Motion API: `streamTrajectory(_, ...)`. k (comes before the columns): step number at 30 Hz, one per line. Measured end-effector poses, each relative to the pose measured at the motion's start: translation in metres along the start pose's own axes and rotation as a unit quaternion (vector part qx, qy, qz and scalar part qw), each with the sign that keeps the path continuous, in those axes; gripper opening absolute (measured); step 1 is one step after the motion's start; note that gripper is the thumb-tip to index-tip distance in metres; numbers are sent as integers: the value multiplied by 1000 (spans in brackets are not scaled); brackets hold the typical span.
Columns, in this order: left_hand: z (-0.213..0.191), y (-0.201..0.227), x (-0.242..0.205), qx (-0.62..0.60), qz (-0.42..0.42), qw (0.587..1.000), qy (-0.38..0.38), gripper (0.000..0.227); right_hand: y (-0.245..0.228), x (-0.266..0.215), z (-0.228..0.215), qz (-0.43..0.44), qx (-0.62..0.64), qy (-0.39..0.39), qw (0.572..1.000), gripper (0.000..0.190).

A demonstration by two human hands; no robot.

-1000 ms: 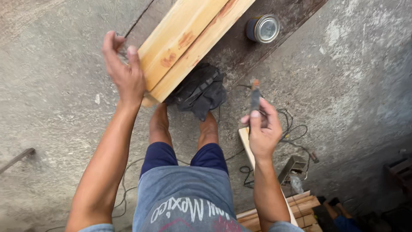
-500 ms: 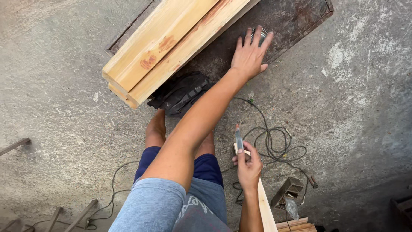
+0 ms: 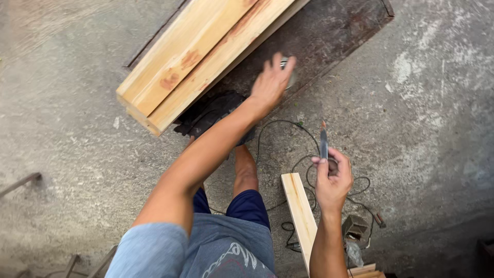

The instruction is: The person uses a small metal can and a putty knife to apply a reddish-brown stain to several wooden planks. They spread the stain along the grain of the wood, occasionally dipping the knife into the can to reload. The person works on multiple planks, flipping them to cover different surfaces.

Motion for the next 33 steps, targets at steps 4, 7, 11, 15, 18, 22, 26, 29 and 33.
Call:
streamTrajectory(4,-36,-26,-52,-83,56,994,45,79,-25,39,29,-128,-217,-4,968,30)
streamTrajectory(7,-59,-47,-78,-194,62,975,86,86,-46,56,61,-187,-274,-28,943,32)
streamTrajectory(11,-62,-68,-123,-256,-29,962,90,91,-63,83,109,-203,-375,-90,900,24)
streamTrajectory(15,-51,-79,-153,-267,-74,957,90,90,-53,114,154,-176,-522,-148,822,17)
streamTrajectory(18,-43,-81,-165,-260,-73,956,115,90,-44,128,178,-206,-560,-152,788,15)
streamTrajectory(22,-35,-81,-171,-266,-81,953,121,90,-41,136,194,-230,-574,-156,770,14)
streamTrajectory(26,-39,-81,-171,-239,-53,958,149,88,-60,124,166,-210,-470,-169,841,17)
streamTrajectory(29,-37,-82,-159,-232,-57,962,136,87,-75,109,120,-110,-349,-154,918,26)
streamTrajectory(33,-30,-60,-118,-218,-12,970,107,93,-100,99,93,-95,-255,-108,956,28)
Point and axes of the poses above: each hand's wrist, its own x-axis towards the middle knuckle, its own z-axis out of the palm, y = z × x, the point moved 6 cm from there along x, towards the middle knuckle, and after that the axes turned 1 degree about z, right-handed, at the moved point
